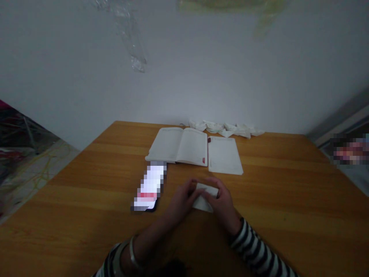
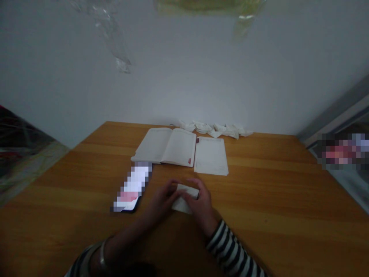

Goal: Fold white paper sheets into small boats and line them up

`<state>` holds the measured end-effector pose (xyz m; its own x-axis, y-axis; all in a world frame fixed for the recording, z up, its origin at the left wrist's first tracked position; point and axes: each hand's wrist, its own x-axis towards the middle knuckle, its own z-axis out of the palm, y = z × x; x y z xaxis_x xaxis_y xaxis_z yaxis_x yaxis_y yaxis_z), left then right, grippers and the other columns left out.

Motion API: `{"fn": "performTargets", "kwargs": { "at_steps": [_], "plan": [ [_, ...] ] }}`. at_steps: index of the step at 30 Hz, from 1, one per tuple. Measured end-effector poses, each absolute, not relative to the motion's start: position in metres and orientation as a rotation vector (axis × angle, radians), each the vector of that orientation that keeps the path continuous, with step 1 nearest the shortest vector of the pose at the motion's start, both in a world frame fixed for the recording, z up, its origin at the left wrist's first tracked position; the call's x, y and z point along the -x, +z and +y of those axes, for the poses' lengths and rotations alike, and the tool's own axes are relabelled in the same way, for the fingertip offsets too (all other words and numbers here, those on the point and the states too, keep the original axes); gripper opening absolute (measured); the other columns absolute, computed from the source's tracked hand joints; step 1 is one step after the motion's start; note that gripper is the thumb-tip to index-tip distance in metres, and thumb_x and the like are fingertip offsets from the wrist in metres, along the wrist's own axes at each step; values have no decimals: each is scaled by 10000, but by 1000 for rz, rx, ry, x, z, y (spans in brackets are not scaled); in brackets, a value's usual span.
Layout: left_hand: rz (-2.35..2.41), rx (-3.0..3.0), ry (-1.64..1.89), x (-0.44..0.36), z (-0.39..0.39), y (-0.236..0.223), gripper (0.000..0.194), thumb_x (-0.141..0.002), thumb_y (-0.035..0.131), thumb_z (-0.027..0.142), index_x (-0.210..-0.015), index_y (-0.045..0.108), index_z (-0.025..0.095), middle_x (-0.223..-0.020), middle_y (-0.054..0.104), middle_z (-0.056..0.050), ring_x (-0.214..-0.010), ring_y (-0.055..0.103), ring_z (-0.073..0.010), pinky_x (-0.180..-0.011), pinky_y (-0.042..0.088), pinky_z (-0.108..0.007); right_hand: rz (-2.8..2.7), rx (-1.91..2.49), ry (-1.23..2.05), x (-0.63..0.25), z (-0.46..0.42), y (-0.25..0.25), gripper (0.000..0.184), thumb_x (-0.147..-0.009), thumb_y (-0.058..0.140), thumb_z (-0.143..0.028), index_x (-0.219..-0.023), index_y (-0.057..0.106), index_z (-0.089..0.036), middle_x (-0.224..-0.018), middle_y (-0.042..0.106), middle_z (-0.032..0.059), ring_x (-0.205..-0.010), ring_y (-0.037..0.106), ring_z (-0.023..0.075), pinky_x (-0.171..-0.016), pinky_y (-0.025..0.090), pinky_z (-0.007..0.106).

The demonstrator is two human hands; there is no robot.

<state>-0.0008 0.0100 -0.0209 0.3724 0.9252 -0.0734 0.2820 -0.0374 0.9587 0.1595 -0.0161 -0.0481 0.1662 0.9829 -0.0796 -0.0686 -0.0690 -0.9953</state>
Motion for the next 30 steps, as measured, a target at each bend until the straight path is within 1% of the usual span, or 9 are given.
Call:
{"fn": "performTargets", "kwargs": {
  "at_steps": [2, 6, 13, 16, 18, 20, 23, 26, 30],
  "plan": [
    [1056, -1487, 762, 0, 10, -23, 313, -887, 580, 334, -1157, 502, 196, -836, 698, -23, -711, 626, -189, -610, 445, -277, -938, 1257, 1150, -160, -15, -46, 502, -702, 782, -360, -1143, 610, -192, -959, 732, 68, -758, 688, 213, -626, 567, 302],
    [1208, -1483, 869, -3, 6, -26, 325, -902, 546, 316, -1188, 445, 200, -740, 641, 12, -656, 610, -185, -601, 449, -289, -810, 1218, 1178, -151, -18, -39, 588, -685, 803, -373, -1200, 590, -185, -877, 757, 59, -712, 712, 221, -626, 591, 325],
    [1331, -1682, 931, -3, 4, -19, 126, -878, 594, 327, -856, 581, 204, -981, 643, -54, -892, 599, -220, -827, 469, -359, -1068, 1332, 765, -158, -31, -41, 157, -794, 712, -324, -862, 766, -193, -855, 787, 81, -776, 748, 263, -733, 624, 409],
    [1168, -1449, 931, -7, -1, -18, 339, -958, 453, 438, -1167, 576, 200, -1010, 675, -74, -943, 616, -230, -858, 473, -373, -1562, 1165, 420, -176, -32, -42, 240, -859, 607, -220, -1028, 771, -266, -1069, 764, 62, -1023, 718, 271, -943, 570, 473],
    [1058, -1250, 940, -11, -5, -21, 583, -943, 454, 528, -1410, 371, 189, -952, 683, -60, -884, 633, -215, -805, 486, -350, -1744, 1136, 215, -181, -31, -42, 308, -881, 579, -160, -1103, 746, -295, -1114, 746, 48, -1051, 711, 251, -960, 570, 443],
    [1021, -1150, 950, -13, -7, -23, 784, -888, 551, 554, -1488, 213, 181, -798, 655, -2, -724, 609, -175, -691, 473, -300, -1855, 1105, 93, -179, -30, -39, 342, -898, 576, -126, -1155, 722, -297, -1141, 730, 51, -1055, 709, 233, -948, 581, 393],
    [1043, -1105, 949, -9, -1, -25, 842, -836, 629, 538, -1468, 217, 165, -608, 537, 80, -537, 493, -120, -549, 386, -236, -2009, 964, 74, -174, -30, -34, 389, -928, 537, -102, -1260, 659, -263, -1213, 692, 72, -1134, 667, 213, -970, 566, 348],
    [1078, -1071, 917, 2, 11, -23, 747, -812, 635, 566, -1366, 319, 177, -591, 520, 86, -506, 479, -111, -505, 348, -216, -2064, 872, 174, -174, -28, -30, 428, -945, 492, -100, -1325, 602, -265, -1266, 668, 64, -1205, 618, 199, -1062, 494, 403],
    [948, -1052, 725, 15, 24, -22, 615, -762, 693, 578, -1177, 408, 224, -604, 532, 81, -480, 482, -95, -476, 326, -196, -1896, 926, 421, -181, -24, -30, 331, -901, 608, -165, -1187, 694, -309, -1269, 678, 57, -1239, 597, 235, -1072, 465, 506]
  ]
}}
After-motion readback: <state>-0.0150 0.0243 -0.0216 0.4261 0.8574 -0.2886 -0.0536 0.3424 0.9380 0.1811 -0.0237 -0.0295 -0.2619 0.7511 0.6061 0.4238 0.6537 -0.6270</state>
